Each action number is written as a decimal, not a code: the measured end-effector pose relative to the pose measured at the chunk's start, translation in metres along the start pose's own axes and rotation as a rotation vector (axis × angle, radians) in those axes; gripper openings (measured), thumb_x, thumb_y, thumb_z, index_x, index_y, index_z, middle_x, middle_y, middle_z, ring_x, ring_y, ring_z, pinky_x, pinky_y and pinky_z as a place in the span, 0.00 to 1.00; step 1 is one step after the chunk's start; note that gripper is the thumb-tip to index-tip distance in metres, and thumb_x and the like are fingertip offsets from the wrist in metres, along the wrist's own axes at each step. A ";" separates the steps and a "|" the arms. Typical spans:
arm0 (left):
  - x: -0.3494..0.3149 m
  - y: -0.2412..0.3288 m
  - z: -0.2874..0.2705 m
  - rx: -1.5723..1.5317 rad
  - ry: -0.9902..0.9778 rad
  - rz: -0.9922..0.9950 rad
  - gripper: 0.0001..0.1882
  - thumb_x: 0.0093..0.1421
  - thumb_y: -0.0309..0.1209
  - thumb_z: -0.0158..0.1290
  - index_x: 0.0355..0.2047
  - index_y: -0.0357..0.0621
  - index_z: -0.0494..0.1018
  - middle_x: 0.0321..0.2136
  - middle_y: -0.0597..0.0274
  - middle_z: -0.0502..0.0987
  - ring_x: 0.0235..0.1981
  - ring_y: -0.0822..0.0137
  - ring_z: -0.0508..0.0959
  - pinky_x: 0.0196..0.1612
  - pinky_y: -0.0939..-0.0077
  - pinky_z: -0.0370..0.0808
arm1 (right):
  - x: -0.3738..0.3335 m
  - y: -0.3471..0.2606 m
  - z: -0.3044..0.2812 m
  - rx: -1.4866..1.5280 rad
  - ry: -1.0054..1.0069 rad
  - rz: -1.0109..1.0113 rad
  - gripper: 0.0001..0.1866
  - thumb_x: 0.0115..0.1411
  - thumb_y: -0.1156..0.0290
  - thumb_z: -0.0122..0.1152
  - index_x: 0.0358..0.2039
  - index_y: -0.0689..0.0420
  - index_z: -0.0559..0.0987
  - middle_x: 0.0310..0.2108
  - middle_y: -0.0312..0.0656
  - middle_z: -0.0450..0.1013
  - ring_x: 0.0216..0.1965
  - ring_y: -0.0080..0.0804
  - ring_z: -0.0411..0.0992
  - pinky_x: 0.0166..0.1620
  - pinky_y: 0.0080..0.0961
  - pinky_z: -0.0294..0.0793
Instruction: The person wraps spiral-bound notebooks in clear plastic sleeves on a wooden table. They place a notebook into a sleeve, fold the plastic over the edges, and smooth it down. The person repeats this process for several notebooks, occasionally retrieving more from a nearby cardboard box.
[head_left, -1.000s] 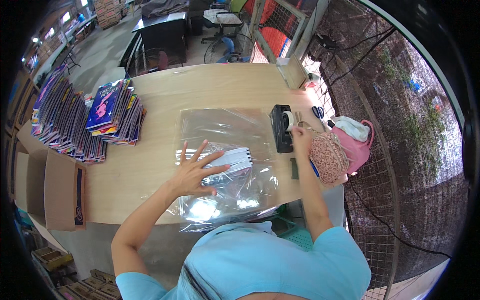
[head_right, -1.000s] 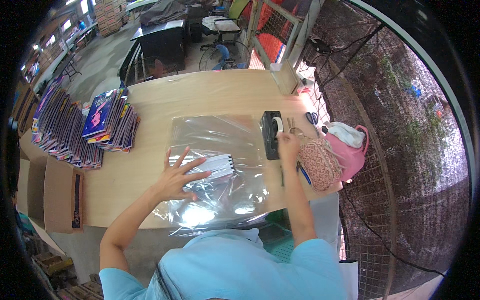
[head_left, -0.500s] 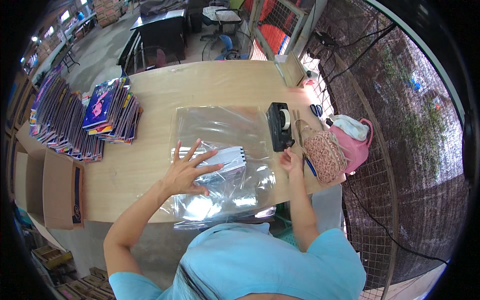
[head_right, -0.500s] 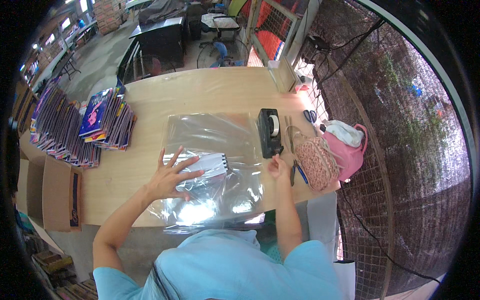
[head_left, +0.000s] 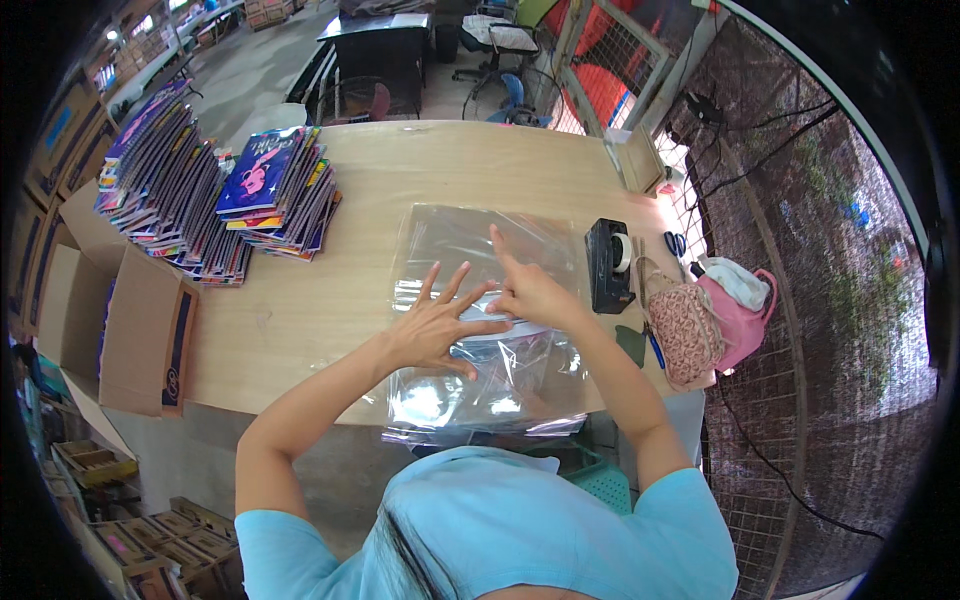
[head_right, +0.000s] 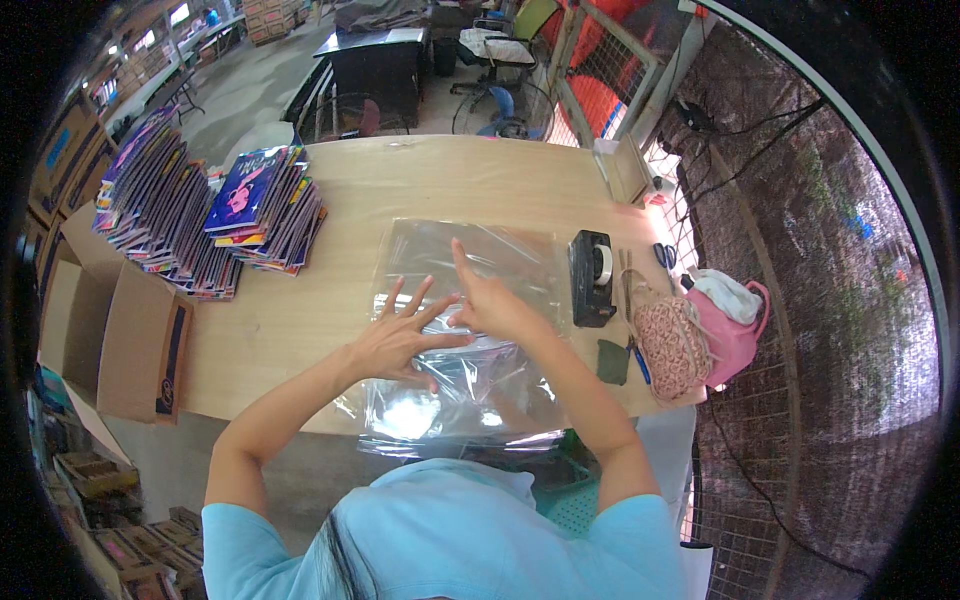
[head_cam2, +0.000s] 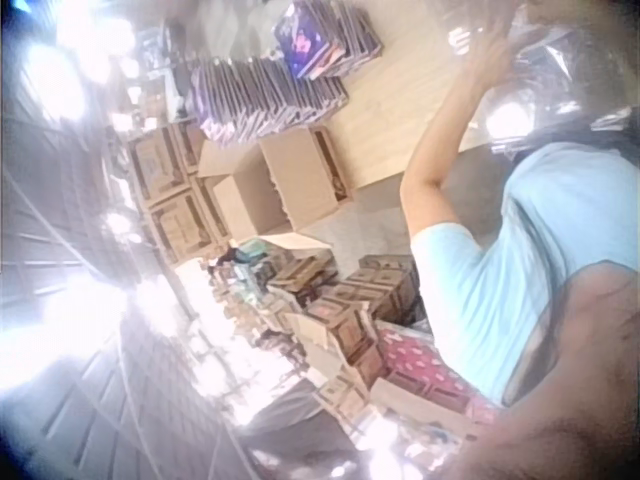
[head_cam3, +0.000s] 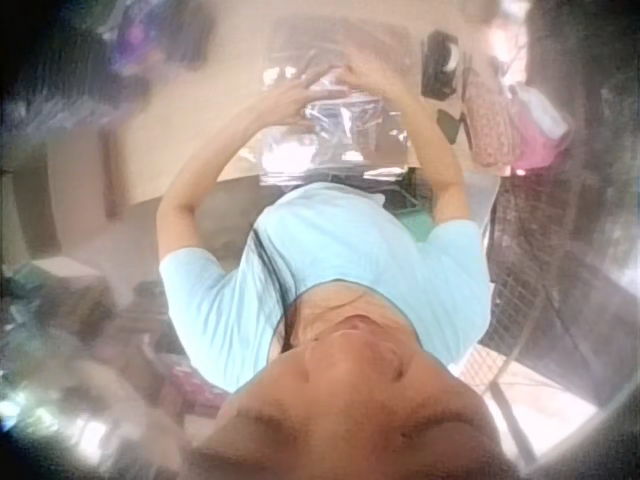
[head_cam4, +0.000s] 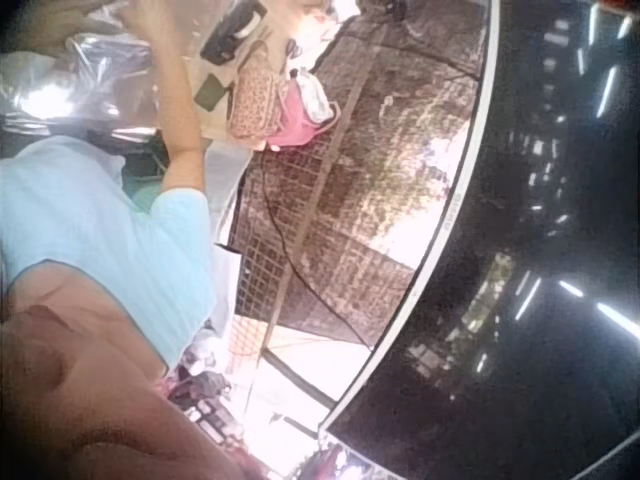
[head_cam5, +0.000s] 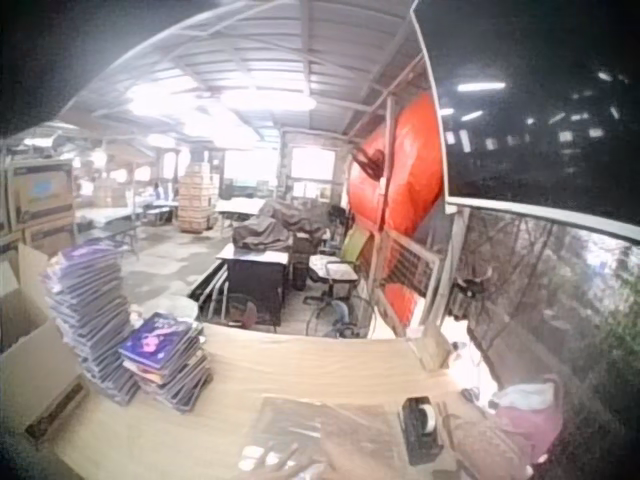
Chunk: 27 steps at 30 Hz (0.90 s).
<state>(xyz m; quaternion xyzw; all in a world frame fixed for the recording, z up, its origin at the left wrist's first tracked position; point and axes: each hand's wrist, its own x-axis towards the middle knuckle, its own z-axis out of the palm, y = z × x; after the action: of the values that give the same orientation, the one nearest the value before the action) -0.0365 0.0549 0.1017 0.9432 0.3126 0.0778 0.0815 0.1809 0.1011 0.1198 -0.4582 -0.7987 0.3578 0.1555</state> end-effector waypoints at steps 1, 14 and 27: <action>0.001 0.000 -0.001 -0.011 -0.006 -0.001 0.45 0.40 0.71 0.51 0.61 0.84 0.58 0.68 0.63 0.45 0.68 0.43 0.34 0.63 0.32 0.29 | 0.006 0.004 0.005 -0.156 0.029 -0.004 0.59 0.48 0.67 0.71 0.68 0.51 0.36 0.24 0.50 0.76 0.24 0.41 0.75 0.30 0.32 0.72; 0.027 0.028 -0.021 -0.859 0.843 -0.398 0.26 0.54 0.39 0.60 0.54 0.57 0.71 0.61 0.54 0.61 0.65 0.52 0.56 0.63 0.50 0.51 | -0.092 0.047 -0.008 -0.084 0.382 -0.357 0.37 0.44 0.59 0.72 0.56 0.52 0.70 0.59 0.49 0.60 0.62 0.43 0.57 0.61 0.42 0.58; -0.018 0.041 -0.033 -0.468 0.607 -0.292 0.40 0.44 0.36 0.65 0.56 0.41 0.59 0.57 0.48 0.61 0.61 0.53 0.60 0.61 0.59 0.60 | -0.084 0.050 0.012 0.091 0.506 -0.363 0.22 0.39 0.70 0.73 0.37 0.55 0.77 0.63 0.48 0.56 0.64 0.45 0.53 0.62 0.42 0.54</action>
<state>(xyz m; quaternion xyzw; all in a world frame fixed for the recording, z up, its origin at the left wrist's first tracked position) -0.0338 0.0152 0.1407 0.7790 0.4270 0.4092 0.2081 0.2495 0.0414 0.0829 -0.3750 -0.7867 0.2341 0.4309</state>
